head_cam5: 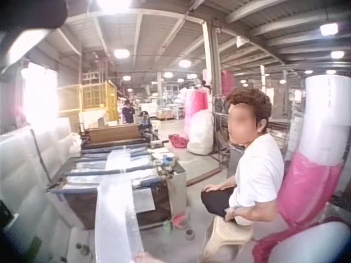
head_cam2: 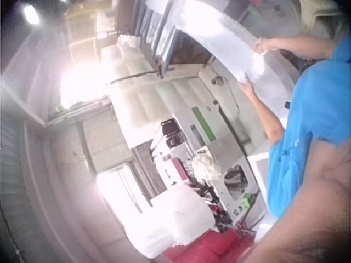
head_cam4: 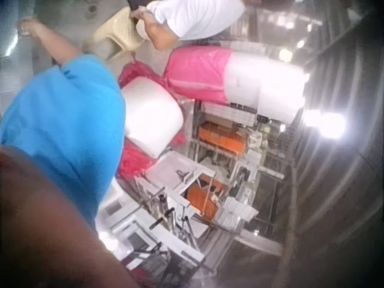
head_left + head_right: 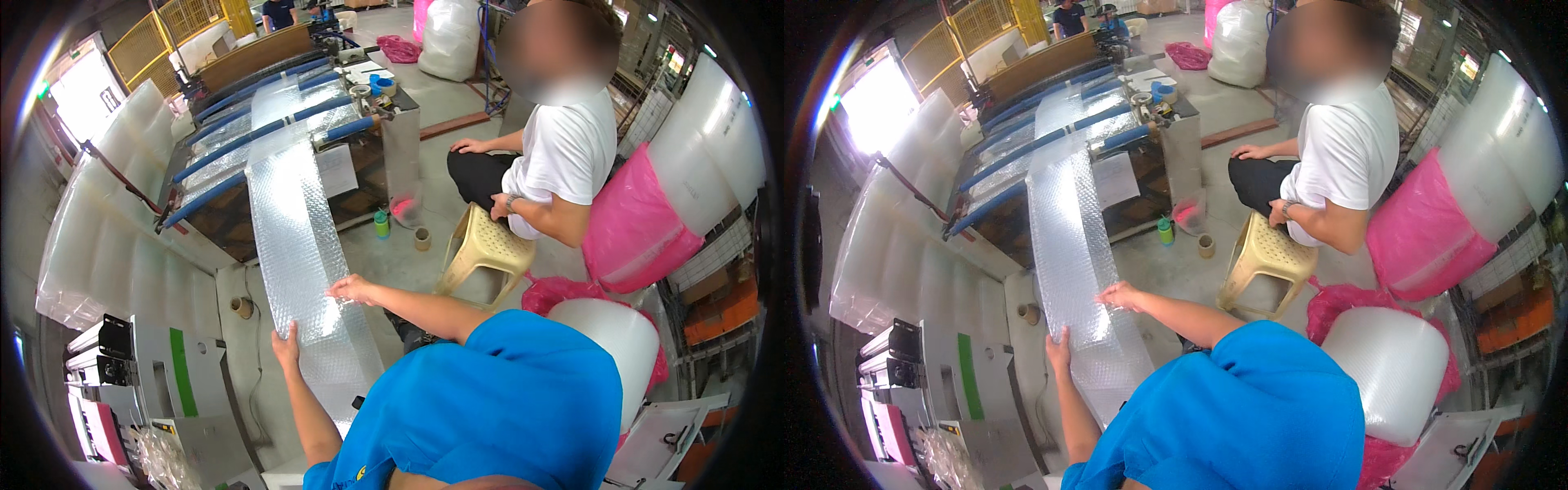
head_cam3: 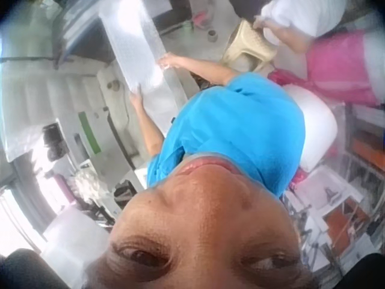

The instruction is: The person pulls a sheet of bubble wrap from a roll on a machine and smooths it out with both hands. They continue to pull and adjust the bubble wrap as it feeds from the machine.

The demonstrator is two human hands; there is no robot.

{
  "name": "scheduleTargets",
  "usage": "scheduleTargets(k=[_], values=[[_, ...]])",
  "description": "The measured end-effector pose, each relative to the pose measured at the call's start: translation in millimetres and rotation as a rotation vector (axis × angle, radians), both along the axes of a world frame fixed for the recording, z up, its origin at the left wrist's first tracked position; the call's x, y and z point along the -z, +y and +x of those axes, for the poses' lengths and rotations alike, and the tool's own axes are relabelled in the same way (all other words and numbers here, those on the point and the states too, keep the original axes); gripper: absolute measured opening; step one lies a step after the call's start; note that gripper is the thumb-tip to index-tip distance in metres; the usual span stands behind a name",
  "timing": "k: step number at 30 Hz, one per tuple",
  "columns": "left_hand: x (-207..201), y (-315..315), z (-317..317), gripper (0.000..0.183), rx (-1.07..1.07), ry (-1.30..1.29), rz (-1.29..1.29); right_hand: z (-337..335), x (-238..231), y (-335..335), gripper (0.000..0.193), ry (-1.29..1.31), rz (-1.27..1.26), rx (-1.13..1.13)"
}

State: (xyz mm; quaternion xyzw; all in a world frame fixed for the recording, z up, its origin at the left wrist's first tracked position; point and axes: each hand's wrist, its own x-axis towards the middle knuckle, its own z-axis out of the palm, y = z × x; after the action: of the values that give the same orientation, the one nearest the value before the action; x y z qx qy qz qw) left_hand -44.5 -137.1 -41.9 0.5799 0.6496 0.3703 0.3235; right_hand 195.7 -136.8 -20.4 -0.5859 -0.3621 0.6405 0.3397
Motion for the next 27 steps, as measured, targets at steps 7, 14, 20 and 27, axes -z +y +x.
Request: scheduleTargets(k=[7, 14, 20, 27], values=[[10, -2, 5, 0.051, -0.089, 0.054, -0.001, -7, 32, -1, 0.02, -0.05, 0.172, 0.155], [37, 0, 14, 0.042, -0.086, 0.111, -0.249, 7, 45, 2, 0.018, -0.241, 0.018, 0.108], [101, 25, 7, 0.049, -0.087, 0.172, -0.403, 9, 89, 12, 0.024, -0.411, 0.189, 0.105], [72, 104, 41, 0.052, -0.038, 0.316, -0.48, 33, 95, 97, 0.021, -0.454, 0.172, 0.129]])
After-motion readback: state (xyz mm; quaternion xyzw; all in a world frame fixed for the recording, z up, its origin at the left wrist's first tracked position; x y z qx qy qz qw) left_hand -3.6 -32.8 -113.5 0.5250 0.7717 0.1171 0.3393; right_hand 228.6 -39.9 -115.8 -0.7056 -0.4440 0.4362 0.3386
